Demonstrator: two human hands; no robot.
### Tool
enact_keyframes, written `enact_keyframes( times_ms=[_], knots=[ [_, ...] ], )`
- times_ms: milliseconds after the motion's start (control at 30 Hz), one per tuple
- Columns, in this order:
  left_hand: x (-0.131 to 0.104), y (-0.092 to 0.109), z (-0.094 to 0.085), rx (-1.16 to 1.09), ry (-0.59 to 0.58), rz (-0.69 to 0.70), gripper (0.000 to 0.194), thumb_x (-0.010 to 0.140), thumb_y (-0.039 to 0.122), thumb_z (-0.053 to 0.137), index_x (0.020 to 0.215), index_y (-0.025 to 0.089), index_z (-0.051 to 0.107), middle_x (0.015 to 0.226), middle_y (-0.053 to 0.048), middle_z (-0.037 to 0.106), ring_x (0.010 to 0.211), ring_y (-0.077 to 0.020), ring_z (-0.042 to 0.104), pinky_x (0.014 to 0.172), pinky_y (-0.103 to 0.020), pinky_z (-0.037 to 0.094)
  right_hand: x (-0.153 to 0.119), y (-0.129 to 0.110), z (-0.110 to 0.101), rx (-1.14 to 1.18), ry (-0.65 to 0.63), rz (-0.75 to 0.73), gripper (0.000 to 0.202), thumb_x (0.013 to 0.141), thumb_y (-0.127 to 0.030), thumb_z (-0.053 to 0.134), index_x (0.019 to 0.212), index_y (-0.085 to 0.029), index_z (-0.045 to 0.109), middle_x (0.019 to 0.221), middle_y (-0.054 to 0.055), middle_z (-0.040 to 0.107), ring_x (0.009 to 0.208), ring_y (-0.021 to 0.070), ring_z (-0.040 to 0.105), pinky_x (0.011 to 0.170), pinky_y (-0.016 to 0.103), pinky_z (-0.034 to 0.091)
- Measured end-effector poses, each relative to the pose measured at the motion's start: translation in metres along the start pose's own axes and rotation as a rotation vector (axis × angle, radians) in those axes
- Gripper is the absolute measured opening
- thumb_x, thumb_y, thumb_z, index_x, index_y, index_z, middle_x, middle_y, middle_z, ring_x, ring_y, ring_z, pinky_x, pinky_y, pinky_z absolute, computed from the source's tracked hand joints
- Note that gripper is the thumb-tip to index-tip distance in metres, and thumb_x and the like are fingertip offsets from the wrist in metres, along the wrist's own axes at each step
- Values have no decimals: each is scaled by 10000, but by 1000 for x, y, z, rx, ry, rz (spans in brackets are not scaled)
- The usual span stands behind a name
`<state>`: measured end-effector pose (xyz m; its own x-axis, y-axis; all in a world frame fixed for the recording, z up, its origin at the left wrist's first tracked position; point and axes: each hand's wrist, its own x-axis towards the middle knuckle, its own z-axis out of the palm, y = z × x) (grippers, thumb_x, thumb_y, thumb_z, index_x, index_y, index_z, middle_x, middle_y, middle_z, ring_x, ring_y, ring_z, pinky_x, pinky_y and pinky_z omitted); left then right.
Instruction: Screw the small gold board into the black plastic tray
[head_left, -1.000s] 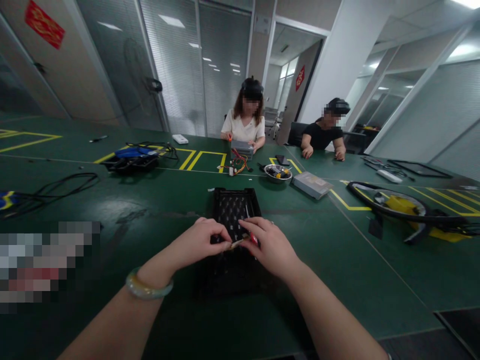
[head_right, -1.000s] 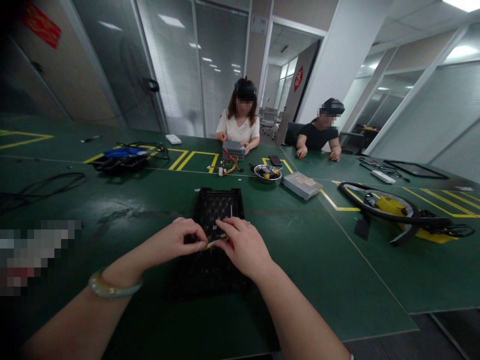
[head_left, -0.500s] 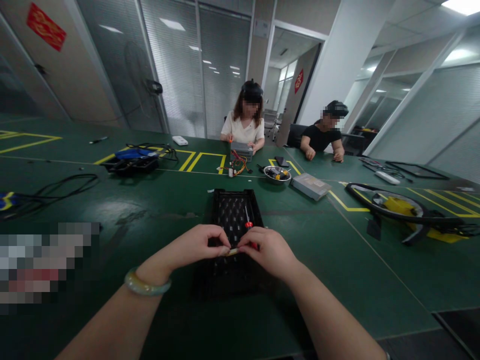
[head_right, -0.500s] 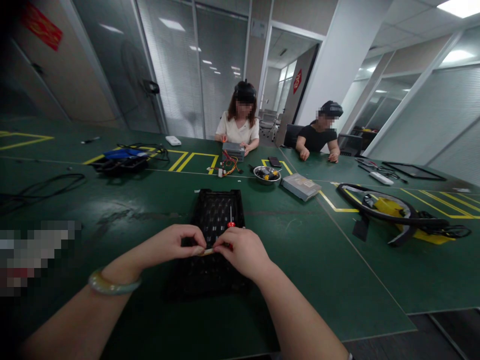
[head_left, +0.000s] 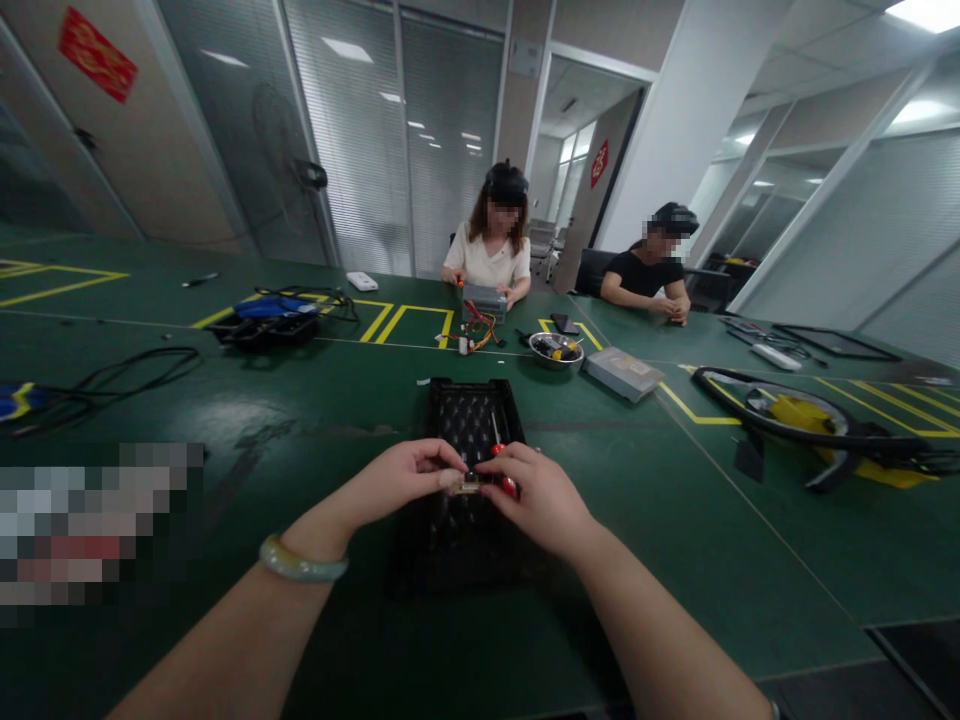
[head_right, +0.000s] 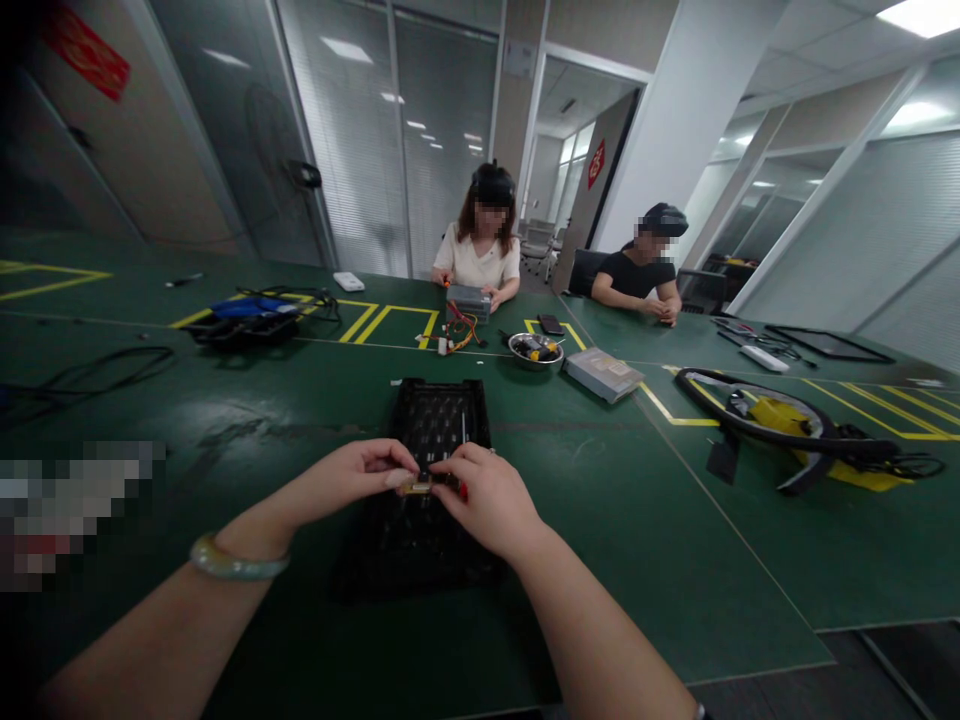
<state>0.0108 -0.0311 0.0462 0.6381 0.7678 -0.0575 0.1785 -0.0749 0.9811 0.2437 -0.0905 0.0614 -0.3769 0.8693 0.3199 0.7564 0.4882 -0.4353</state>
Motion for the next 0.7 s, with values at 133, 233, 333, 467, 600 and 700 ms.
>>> enact_keyframes(
  times_ms=[133, 233, 333, 467, 600, 700],
  knots=[
    [2, -2, 0, -47, 40, 39, 308, 861, 382, 680, 1080, 167, 656, 1011, -44, 709, 924, -169, 660, 897, -339, 511, 0, -1, -1, -15, 42, -22, 239, 914, -303, 640, 1149, -283, 676, 1072, 21, 638, 952, 154, 611, 878, 315, 489],
    [2, -1, 0, -64, 71, 51, 306, 865, 369, 681, 1099, 174, 656, 1082, -54, 703, 998, -182, 655, 950, -363, 501, 0, -1, -2, -14, 75, -41, 244, 924, -289, 625, 1163, -277, 671, 1081, 32, 636, 975, 163, 603, 882, 323, 493],
    [1, 0, 1, -115, 84, 51, 337, 843, 340, 710, 1131, 177, 644, 1143, -66, 693, 1058, -190, 649, 991, -374, 490, 0, -1, -3, -22, 120, -56, 251, 937, -287, 608, 1181, -270, 664, 1088, 46, 637, 991, 175, 595, 889, 339, 495],
    [1, -1, 2, -166, 69, 71, 409, 825, 317, 741, 1194, 192, 617, 1172, -64, 682, 1075, -178, 647, 1003, -365, 489, 0, 0, -4, -42, 177, -74, 272, 937, -283, 609, 1203, -255, 656, 1085, 56, 638, 997, 188, 586, 888, 352, 493],
    [1, -1, 3, -191, 53, 81, 405, 829, 305, 743, 1196, 193, 615, 1126, -49, 690, 1057, -165, 651, 1014, -366, 482, 1, 1, -4, -35, 187, -87, 284, 929, -273, 620, 1209, -242, 654, 1071, 60, 639, 978, 192, 586, 881, 358, 499],
    [1, 0, 4, -197, 41, 87, 385, 843, 303, 728, 1195, 196, 615, 1120, -46, 689, 1049, -162, 654, 1016, -374, 479, 1, 1, -4, -25, 184, -87, 299, 932, -278, 617, 1228, -246, 644, 1078, 61, 638, 986, 193, 587, 885, 362, 501]
  ],
)
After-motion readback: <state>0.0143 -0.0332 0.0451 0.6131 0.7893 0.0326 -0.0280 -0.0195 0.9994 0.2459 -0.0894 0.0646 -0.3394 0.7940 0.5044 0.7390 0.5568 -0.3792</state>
